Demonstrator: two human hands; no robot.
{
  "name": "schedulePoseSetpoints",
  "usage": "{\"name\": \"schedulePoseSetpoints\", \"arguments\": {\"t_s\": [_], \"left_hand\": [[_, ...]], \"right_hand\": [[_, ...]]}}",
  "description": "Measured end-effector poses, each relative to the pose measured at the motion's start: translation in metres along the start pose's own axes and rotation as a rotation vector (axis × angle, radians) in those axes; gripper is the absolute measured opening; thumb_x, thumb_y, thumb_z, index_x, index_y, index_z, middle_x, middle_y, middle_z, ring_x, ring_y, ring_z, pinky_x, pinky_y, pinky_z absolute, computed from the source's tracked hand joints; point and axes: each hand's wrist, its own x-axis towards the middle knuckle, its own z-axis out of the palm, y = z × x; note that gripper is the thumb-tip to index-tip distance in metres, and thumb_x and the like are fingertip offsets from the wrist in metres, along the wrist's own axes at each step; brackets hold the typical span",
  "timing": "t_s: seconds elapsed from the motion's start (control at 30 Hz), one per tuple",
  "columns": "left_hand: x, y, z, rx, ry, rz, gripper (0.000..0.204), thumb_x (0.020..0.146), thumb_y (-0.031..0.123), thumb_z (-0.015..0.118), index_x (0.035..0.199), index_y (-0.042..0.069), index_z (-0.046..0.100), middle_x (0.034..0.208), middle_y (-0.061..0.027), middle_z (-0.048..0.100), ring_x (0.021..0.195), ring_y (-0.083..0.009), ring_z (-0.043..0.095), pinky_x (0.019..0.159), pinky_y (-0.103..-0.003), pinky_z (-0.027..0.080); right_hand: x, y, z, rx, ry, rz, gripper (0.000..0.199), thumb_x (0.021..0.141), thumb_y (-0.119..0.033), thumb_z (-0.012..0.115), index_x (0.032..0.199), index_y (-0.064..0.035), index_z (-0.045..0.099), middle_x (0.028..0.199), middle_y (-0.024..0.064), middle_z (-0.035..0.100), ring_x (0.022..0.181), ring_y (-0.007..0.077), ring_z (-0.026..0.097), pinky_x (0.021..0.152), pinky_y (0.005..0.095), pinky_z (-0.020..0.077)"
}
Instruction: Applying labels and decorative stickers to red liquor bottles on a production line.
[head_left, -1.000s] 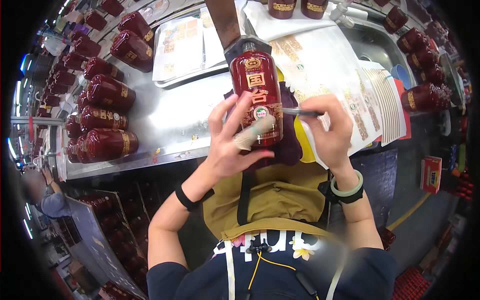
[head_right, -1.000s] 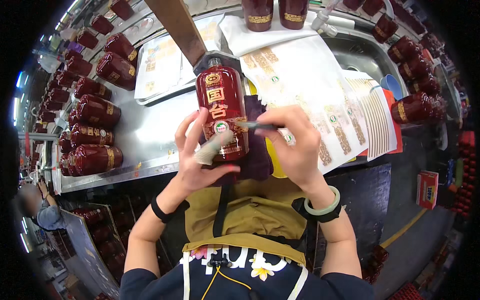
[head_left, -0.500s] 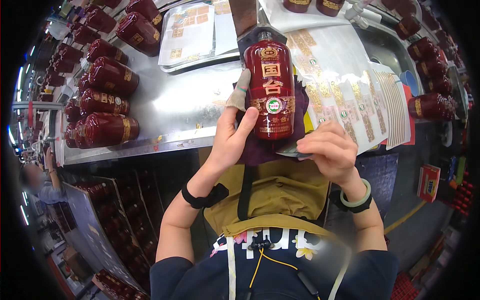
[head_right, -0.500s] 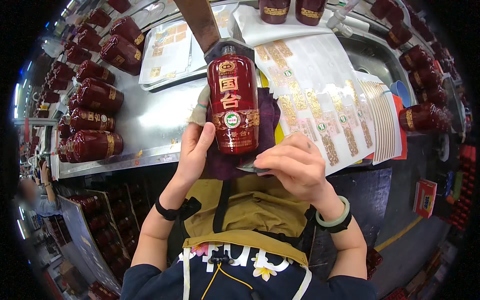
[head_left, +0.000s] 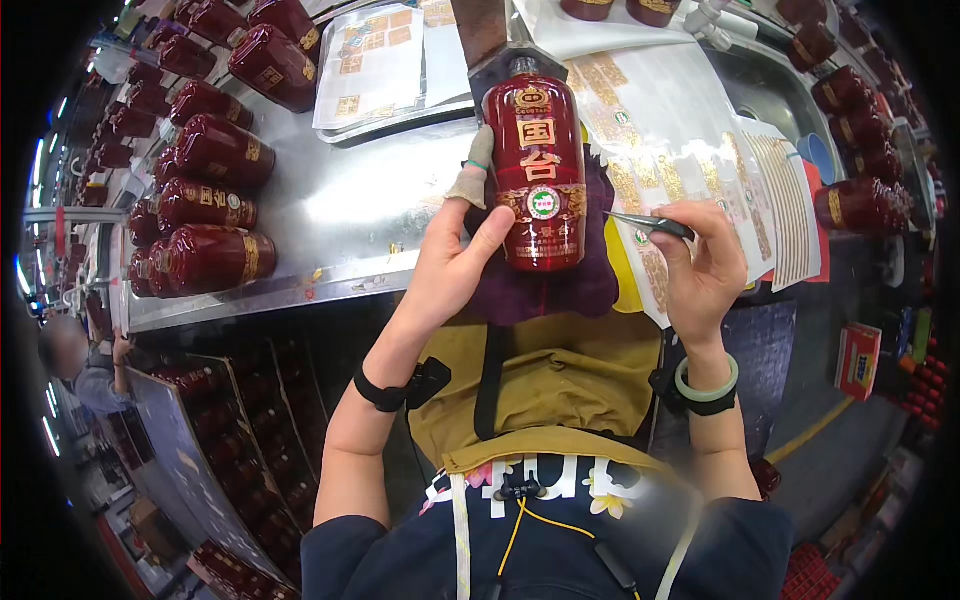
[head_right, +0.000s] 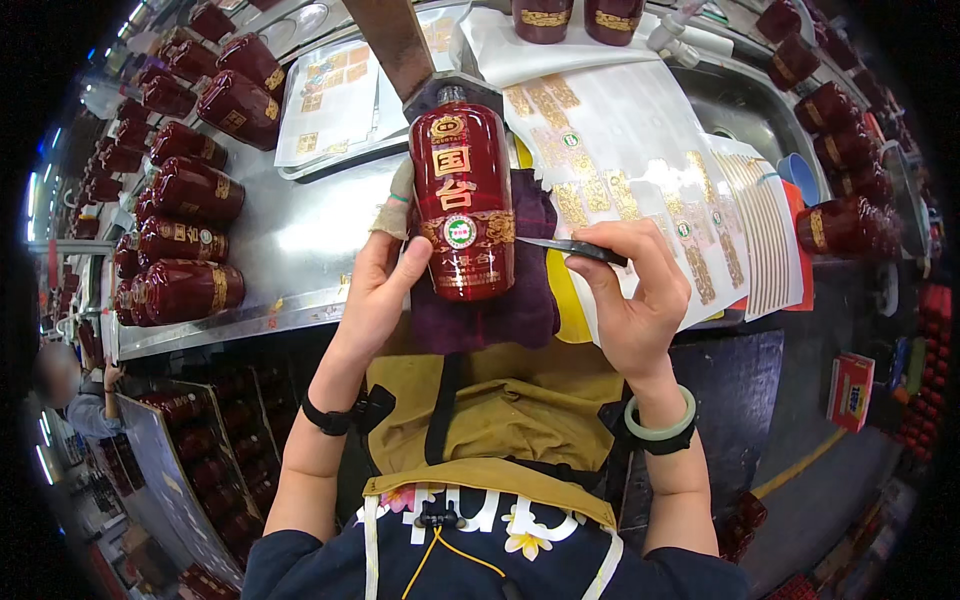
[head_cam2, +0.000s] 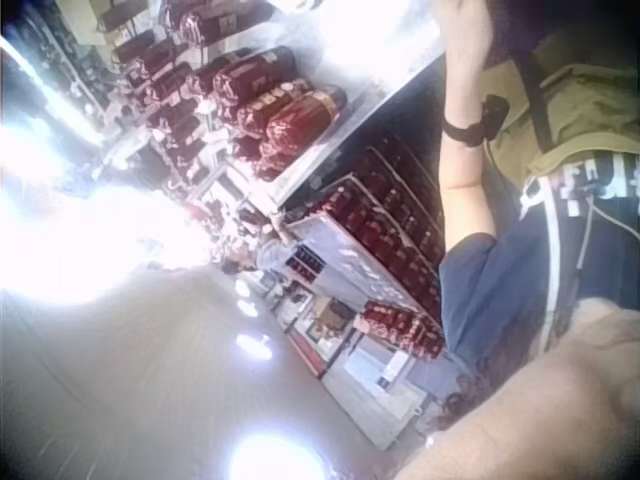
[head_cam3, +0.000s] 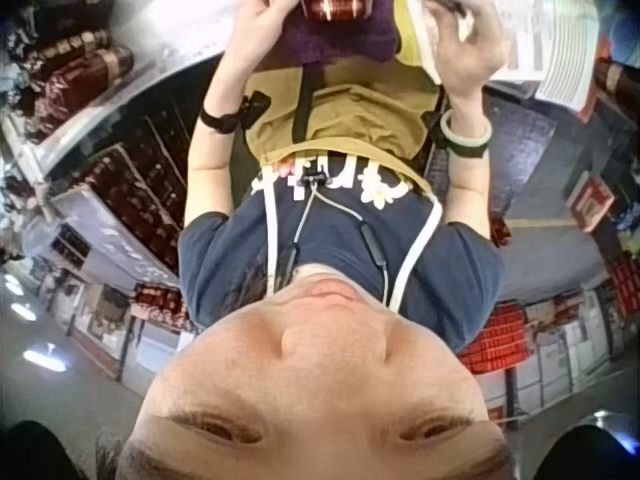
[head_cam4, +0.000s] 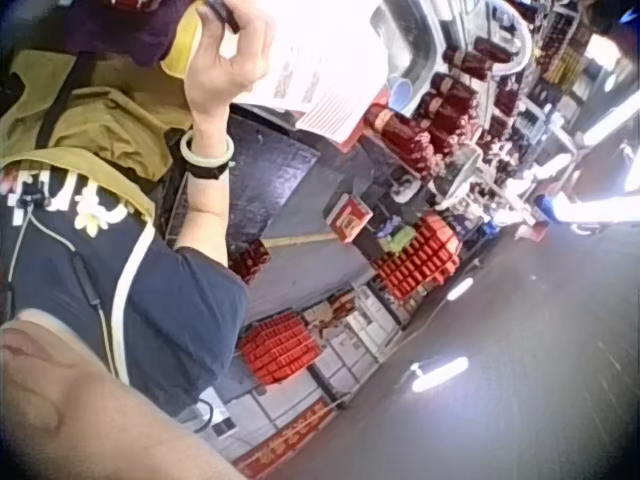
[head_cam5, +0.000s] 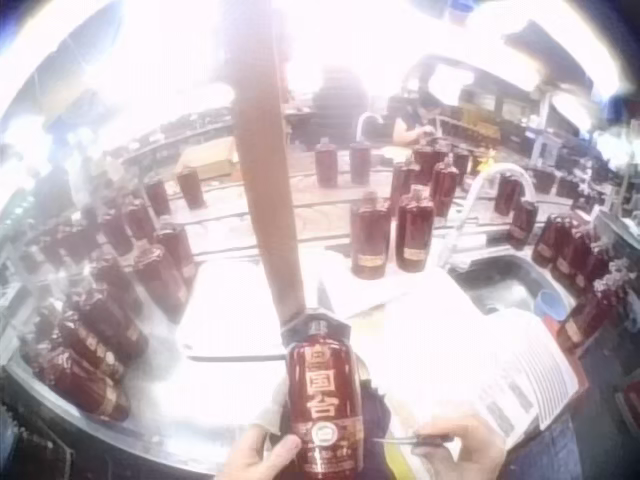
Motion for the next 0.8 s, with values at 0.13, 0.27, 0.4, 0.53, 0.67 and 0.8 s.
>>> {"name": "schedulePoseSetpoints", "arguments": {"t_s": [0.13,0.27,0.4,0.53,0.67,0.8], "left_hand": [[0.006,0.01,0.028,0.064,0.155,0.013,0.093,0.088,0.015,0.08,0.16,-0.005,0.024,0.144,-0.0209,0.052,0.129,-0.0237,0.057,0.109,-0.037,0.046],[0.005,0.013,0.037,0.092,0.127,-0.107,0.098,0.081,0.011,0.082,0.157,-0.007,0.023,0.139,-0.021,0.05,0.118,-0.0253,0.061,0.104,-0.038,0.051],[0.0,0.011,0.034,0.27,0.105,-0.119,0.101,0.075,0.017,0.085,0.154,-0.007,0.025,0.139,-0.0255,0.046,0.126,-0.034,0.053,0.109,-0.046,0.045],[-0.005,0.009,0.032,0.339,0.058,-0.152,0.101,0.071,0.024,0.089,0.149,-0.007,0.033,0.139,-0.0267,0.045,0.13,-0.0405,0.046,0.114,-0.048,0.038],[-0.012,0.008,0.016,0.442,-0.052,-0.081,0.107,0.069,0.018,0.094,0.152,-0.004,0.031,0.139,-0.0199,0.052,0.128,-0.0304,0.054,0.109,-0.042,0.045],[-0.015,-0.003,0.01,0.443,-0.012,-0.043,0.108,0.066,0.016,0.096,0.154,-0.001,0.036,0.136,-0.0218,0.058,0.125,-0.0364,0.058,0.106,-0.045,0.047]], "right_hand": [[-0.001,0.001,0.007,0.014,0.008,0.077,0.018,0.086,0.002,0.079,0.101,0.0012,0.069,0.094,0.0092,0.07,0.082,0.0155,0.064,0.074,0.0273,0.0512],[0.001,0.0,0.009,0.036,0.018,0.086,0.017,0.088,0.001,0.079,0.102,0.0012,0.069,0.093,0.0081,0.069,0.082,0.0149,0.063,0.074,0.0264,0.0512],[0.008,-0.003,0.008,0.026,0.056,0.1,0.017,0.088,0.0,0.079,0.102,0.0001,0.07,0.094,0.0081,0.07,0.082,0.0149,0.065,0.075,0.0263,0.0519],[0.009,0.001,0.009,-0.04,0.018,0.061,0.019,0.082,0.004,0.079,0.099,-0.0014,0.072,0.095,0.0085,0.072,0.084,0.019,0.068,0.077,0.0294,0.0537],[-0.005,0.009,0.013,-0.099,-0.163,-0.132,0.025,0.072,0.009,0.078,0.093,-0.0039,0.075,0.096,0.0067,0.076,0.088,0.0247,0.068,0.08,0.0351,0.0554],[-0.016,0.004,0.014,-0.092,-0.209,-0.168,0.025,0.07,0.005,0.08,0.092,-0.0068,0.077,0.098,0.0041,0.077,0.088,0.024,0.067,0.08,0.036,0.0548]]}}
